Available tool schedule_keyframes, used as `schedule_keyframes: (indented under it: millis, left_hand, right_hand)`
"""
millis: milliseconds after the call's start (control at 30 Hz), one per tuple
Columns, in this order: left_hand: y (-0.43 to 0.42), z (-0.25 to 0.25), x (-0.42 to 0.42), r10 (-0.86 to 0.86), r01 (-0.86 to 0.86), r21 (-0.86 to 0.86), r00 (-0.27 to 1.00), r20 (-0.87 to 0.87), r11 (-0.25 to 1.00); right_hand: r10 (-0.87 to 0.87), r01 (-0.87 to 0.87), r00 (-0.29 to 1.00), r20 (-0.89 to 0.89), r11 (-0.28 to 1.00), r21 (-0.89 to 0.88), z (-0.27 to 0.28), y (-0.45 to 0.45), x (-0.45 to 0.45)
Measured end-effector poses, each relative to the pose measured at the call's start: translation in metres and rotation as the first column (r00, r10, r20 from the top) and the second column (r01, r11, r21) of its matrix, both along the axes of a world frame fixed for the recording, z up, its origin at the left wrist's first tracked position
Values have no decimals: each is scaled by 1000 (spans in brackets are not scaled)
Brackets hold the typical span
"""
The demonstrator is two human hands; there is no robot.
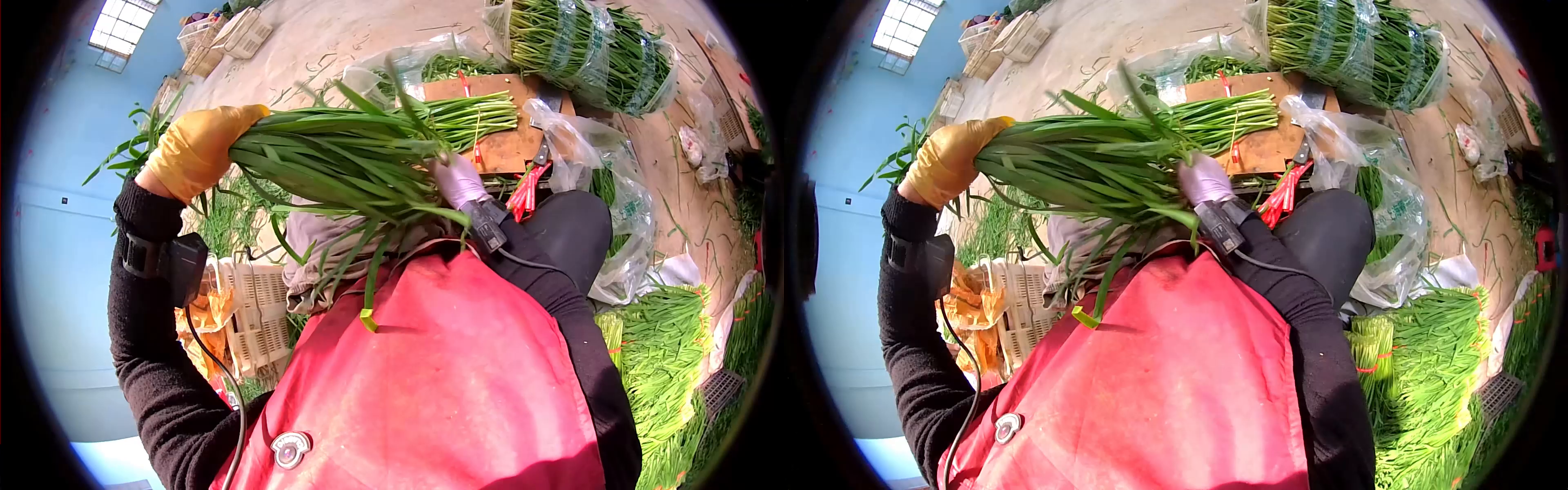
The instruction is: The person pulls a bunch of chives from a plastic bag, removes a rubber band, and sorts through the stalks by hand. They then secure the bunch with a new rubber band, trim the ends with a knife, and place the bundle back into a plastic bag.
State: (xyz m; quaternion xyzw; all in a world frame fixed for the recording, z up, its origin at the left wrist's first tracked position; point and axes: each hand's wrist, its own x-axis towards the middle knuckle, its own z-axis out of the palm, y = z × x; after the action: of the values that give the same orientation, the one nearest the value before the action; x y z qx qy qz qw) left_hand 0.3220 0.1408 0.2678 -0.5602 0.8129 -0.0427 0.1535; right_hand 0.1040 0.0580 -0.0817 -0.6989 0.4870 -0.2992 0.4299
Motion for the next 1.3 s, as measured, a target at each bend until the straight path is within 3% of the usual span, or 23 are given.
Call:
schedule_keyframes:
  millis: [67,167,267,300,367,533,667,767,833,867,900,933,967,1000,1067,1133,1167,1233,1300]
  left_hand:
    - [7,1,6,14,-12,20,997,-79,1000]
    - [16,0,24,69,-67,31,995,-68,997]
    - [22,0,37,95,-94,12,993,-68,995]
    - [25,3,39,110,-109,20,989,-102,994]
    - [31,4,46,120,-119,20,983,-137,993]
    - [43,3,59,105,-106,-6,989,-102,994]
    - [49,6,73,61,-69,-59,991,-122,996]
    - [60,17,80,-18,-4,-126,985,-173,992]
    - [66,17,89,-29,7,-189,993,-110,982]
    - [69,16,88,-27,9,-204,996,-88,979]
    - [71,15,88,-25,10,-221,997,-66,975]
    - [74,13,89,-46,24,-244,995,-85,969]
    - [77,11,90,-34,18,-247,998,-58,969]
    - [78,10,91,-25,16,-251,999,-31,968]
    - [78,9,89,-33,30,-256,999,-7,966]
    - [76,8,82,-60,56,-257,998,-9,965]
    - [75,7,81,-70,60,-257,997,-31,965]
    - [75,3,82,-82,62,-254,994,-70,965]
    - [77,-1,83,-88,55,-271,990,-112,961]
  right_hand:
    - [2,26,985,-173,987,160,-31,-3,-13]
    - [156,-80,865,-477,981,174,-43,-2,-37]
    - [231,-36,849,-476,923,384,-96,-6,-47]
    - [362,-112,779,-511,884,455,-65,2,-48]
    - [423,-183,727,-540,879,441,-62,11,-46]
    - [322,-145,746,-582,933,331,-65,12,-45]
    - [530,-243,570,-627,839,487,-77,18,-54]
    - [581,-300,541,-608,808,506,-97,19,-54]
    - [536,-321,605,-589,841,436,-101,18,-46]
    - [565,-365,717,-408,803,470,-73,21,-48]
    - [520,-380,796,-310,827,413,-59,21,-49]
    - [483,-422,871,-88,829,366,-29,22,-50]
    - [445,-405,886,-130,880,247,-25,13,-47]
    - [330,-333,941,75,942,32,-37,6,-44]
    - [360,-337,928,96,921,-194,44,11,-36]
    - [433,-352,880,196,871,-344,72,11,-11]
    - [414,-283,889,194,832,-477,85,19,5]
    - [440,-288,887,140,765,-576,101,29,30]
    - [455,-337,853,255,854,-397,103,36,35]
